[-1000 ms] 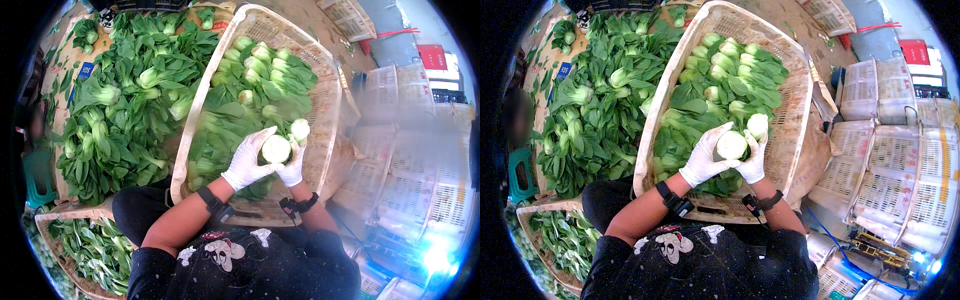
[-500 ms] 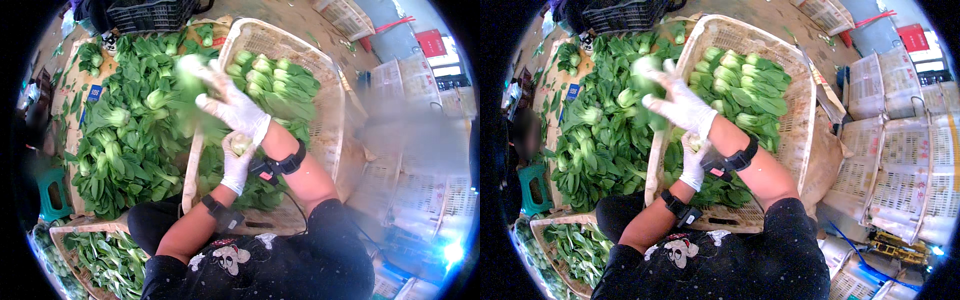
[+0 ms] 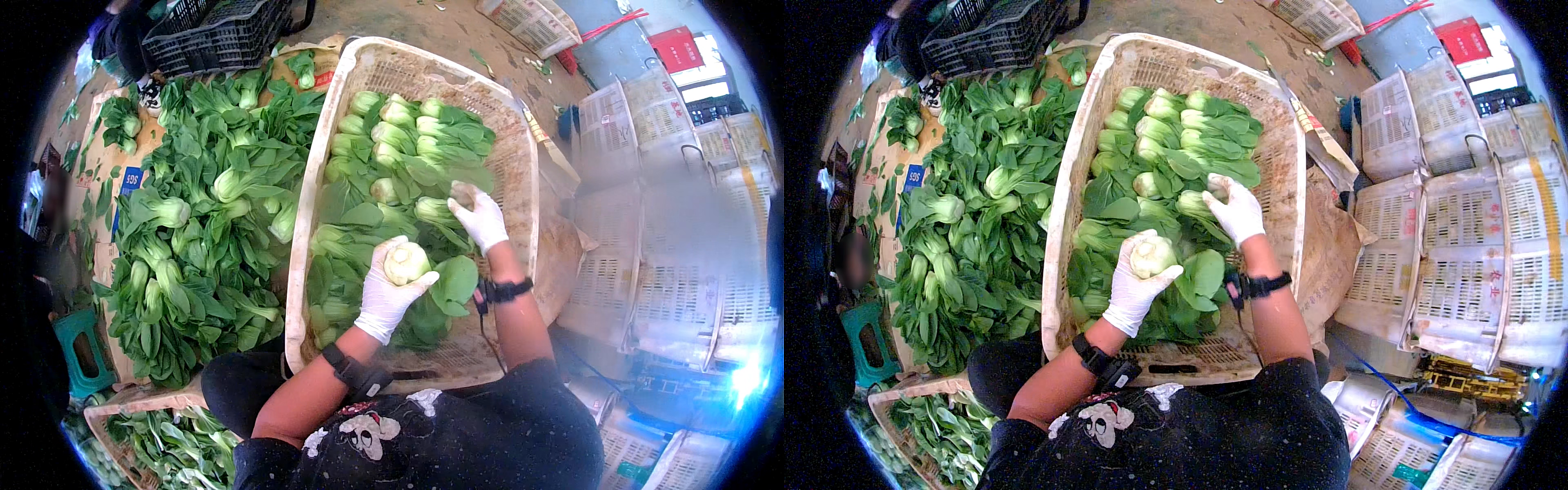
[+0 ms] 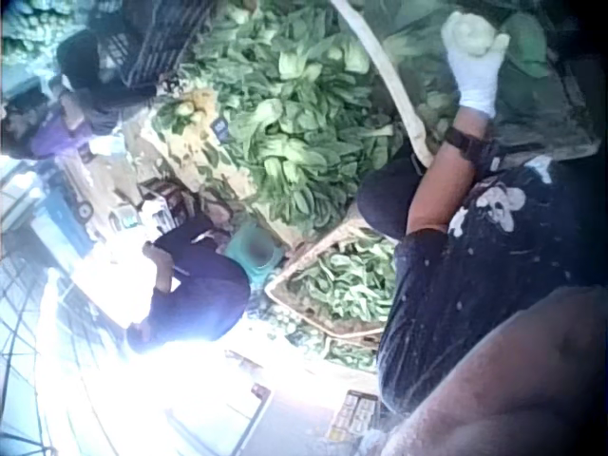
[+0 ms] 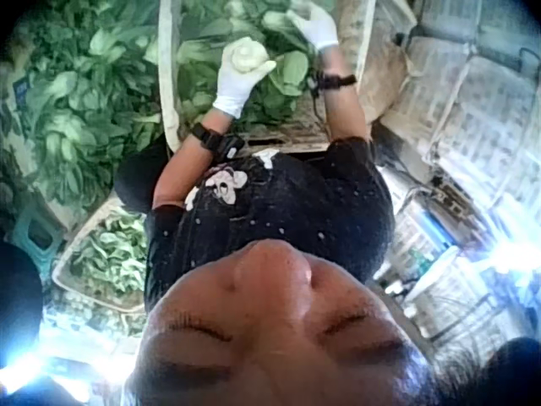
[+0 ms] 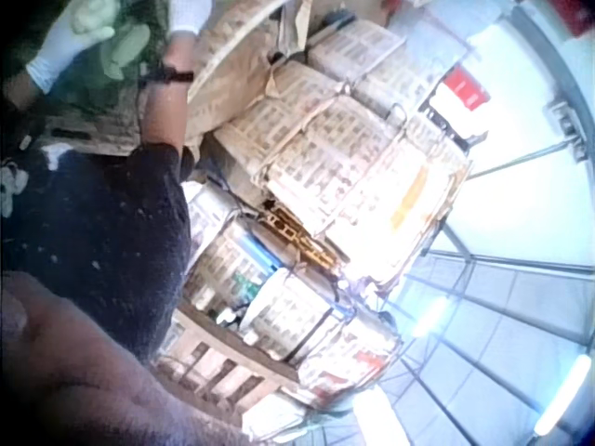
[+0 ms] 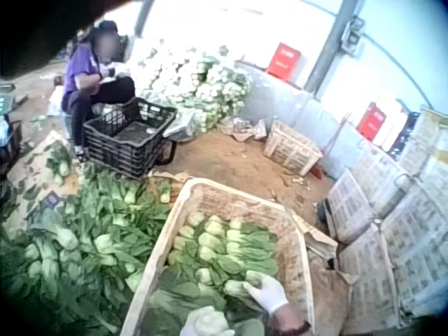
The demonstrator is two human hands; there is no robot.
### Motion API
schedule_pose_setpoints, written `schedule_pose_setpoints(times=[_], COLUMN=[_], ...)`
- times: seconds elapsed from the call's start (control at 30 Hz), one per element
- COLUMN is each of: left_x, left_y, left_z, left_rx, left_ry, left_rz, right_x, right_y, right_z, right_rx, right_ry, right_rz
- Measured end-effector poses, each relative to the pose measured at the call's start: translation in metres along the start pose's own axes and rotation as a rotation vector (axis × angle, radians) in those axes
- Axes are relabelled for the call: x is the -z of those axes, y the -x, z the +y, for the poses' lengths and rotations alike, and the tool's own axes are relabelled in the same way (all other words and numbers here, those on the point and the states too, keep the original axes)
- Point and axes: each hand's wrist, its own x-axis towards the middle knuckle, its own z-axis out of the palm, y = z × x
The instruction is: The person trims the root ends of bok choy using a knife and neatly stacks the trimmed vegetables into a white plastic basket.
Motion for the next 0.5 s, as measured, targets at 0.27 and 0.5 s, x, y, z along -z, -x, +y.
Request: schedule_pose_setpoints(times=[0.27,0.5], left_x=[0.007,0.012], left_y=[-0.005,-0.007], left_z=[-0.01,-0.013], left_rx=[0.042,0.074], left_ry=[0.064,-0.252], left_rz=[0.093,0.155], right_x=[-0.051,-0.016], right_y=[-0.022,0.031], right_z=[0.083,-0.002], right_rx=[0.127,0.291], right_ry=[0.41,-0.752], right_rz=[0.015,-0.07])
